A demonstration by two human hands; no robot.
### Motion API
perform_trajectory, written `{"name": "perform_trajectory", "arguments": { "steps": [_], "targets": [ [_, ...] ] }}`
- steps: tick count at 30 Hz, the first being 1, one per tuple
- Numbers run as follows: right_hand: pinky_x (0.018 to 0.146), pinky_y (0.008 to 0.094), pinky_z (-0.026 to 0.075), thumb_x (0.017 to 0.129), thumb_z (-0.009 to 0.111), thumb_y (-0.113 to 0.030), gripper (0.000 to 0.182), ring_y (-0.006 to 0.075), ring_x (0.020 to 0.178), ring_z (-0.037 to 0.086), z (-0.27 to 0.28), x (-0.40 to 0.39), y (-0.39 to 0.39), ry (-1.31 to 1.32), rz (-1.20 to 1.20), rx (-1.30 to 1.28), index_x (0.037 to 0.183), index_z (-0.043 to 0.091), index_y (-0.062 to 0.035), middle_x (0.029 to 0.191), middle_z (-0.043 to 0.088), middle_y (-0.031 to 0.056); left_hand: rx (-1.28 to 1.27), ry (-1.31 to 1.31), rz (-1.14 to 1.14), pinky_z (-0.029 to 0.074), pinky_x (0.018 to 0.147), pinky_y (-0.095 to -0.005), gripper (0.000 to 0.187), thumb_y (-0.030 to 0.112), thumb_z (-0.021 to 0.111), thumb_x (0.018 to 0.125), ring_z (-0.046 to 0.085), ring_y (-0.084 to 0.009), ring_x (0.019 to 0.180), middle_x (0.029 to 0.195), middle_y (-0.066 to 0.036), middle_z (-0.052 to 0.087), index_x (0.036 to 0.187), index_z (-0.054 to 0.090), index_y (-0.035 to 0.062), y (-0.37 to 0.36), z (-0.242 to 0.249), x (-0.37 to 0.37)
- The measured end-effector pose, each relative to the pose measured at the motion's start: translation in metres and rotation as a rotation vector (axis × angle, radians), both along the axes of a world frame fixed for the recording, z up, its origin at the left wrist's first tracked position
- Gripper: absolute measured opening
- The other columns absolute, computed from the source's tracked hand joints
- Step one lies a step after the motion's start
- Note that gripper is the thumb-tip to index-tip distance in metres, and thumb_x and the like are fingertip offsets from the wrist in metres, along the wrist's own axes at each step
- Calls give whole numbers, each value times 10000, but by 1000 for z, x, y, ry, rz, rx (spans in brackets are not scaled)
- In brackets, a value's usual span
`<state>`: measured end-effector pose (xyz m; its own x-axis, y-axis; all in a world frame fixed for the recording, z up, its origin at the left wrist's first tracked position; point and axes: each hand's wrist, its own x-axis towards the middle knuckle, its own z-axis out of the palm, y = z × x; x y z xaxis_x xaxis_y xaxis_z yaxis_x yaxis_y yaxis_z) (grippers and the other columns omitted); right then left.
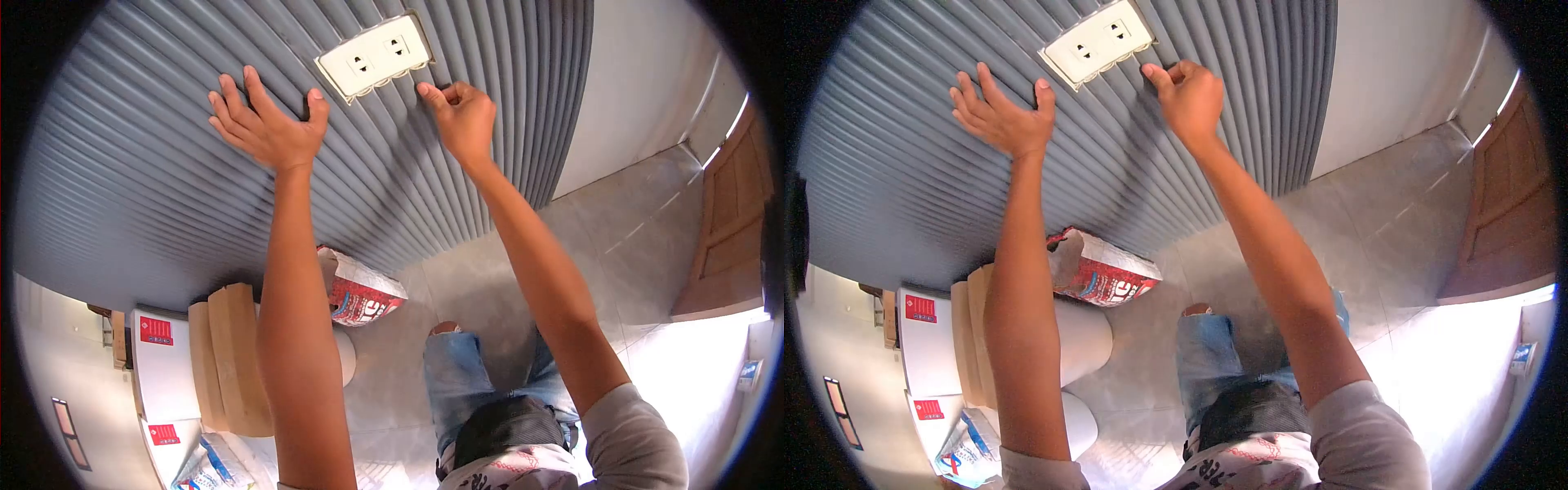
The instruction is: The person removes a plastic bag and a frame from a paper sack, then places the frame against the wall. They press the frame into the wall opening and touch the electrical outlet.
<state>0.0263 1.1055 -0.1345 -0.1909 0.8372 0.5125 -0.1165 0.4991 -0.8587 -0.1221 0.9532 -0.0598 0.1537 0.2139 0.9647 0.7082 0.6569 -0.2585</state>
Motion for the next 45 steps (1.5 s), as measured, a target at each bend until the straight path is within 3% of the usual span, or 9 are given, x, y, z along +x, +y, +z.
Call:
{"name": "perform_trajectory", "arguments": {
  "steps": [16, 19, 21, 24, 27, 34, 40, 42, 45],
  "targets": [
    [412, 303, 361, 736, 753, -343, 422, 120, 416, 437, 17, 15, 30, -3, 3, 83, 576, 568, 1, 463, 519, 71, 31, -33, 15, 137, 1050, -568, 782, 538, 552, 711, 196, -378, 1317, 1370, -182, 328, 1314, 423, 59, -1, -3, 2],
    [445, 299, 389, 749, 745, -309, 353, 126, 443, 461, 26, 23, 28, -112, 44, 67, 653, 612, 4, 507, 549, 82, 4, -36, 18, 138, 1045, -581, 788, 518, 565, 724, 180, -386, 1319, 1373, -188, 303, 1335, 385, 53, -3, -3, 4],
    [491, 290, 416, 797, 674, -210, 210, 141, 480, 504, 36, 27, 23, 122, 252, 146, 841, 673, -5, 577, 587, 118, -10, -36, 22, 140, 1041, -594, 801, 501, 576, 736, 165, -396, 1320, 1375, -196, 278, 1356, 346, 48, -2, -2, 6],
    [549, 302, 443, 810, 574, -105, 283, 161, 526, 547, 55, 40, 30, 13, 529, 219, 1077, 651, -46, 675, 621, 163, -8, -77, 37, 137, 1048, -582, 795, 504, 572, 738, 177, -380, 1321, 1380, -181, 283, 1353, 356, 50, -3, -3, 7],
    [491, 245, 343, 863, 501, -76, 354, 67, 491, 348, 65, 41, 39, -91, 333, 586, 1206, 590, -81, 514, 397, -2, 10, -54, 18, 140, 1050, -577, 792, 514, 568, 739, 185, -367, 1324, 1387, -165, 287, 1351, 364, 55, -2, -4, 7],
    [490, 247, 336, 850, 507, -69, 376, 65, 483, 310, 90, 45, 43, -262, 294, 655, 1218, 583, -93, 514, 347, -8, 22, -59, 5, 134, 1064, -541, 775, 514, 569, 710, 203, -371, 1322, 1372, -165, 335, 1324, 413, 68, -1, -4, 4],
    [489, 240, 346, 860, 499, -77, 391, 82, 485, 348, 66, 40, 45, -116, 359, 509, 1246, 543, -33, 544, 405, -17, 8, -57, 15, 142, 1055, -572, 809, 512, 588, 726, 166, -354, 1334, 1393, -143, 288, 1367, 342, 85, -3, -5, 3],
    [546, 272, 423, 806, 497, -87, 410, 118, 508, 469, 57, 44, 37, -67, 633, 123, 1199, 564, 9, 601, 551, 78, 11, -57, 15, 140, 1055, -572, 811, 508, 594, 720, 167, -355, 1333, 1394, -143, 288, 1366, 344, 86, -2, -4, 2],
    [534, 239, 409, 801, 513, -103, 374, 96, 523, 482, 52, 49, 26, -63, 625, -94, 1124, 591, 69, 611, 559, 52, 21, -54, 13, 136, 1056, -572, 813, 505, 600, 715, 168, -355, 1333, 1395, -143, 286, 1362, 347, 84, -2, -4, 3]
  ]
}}
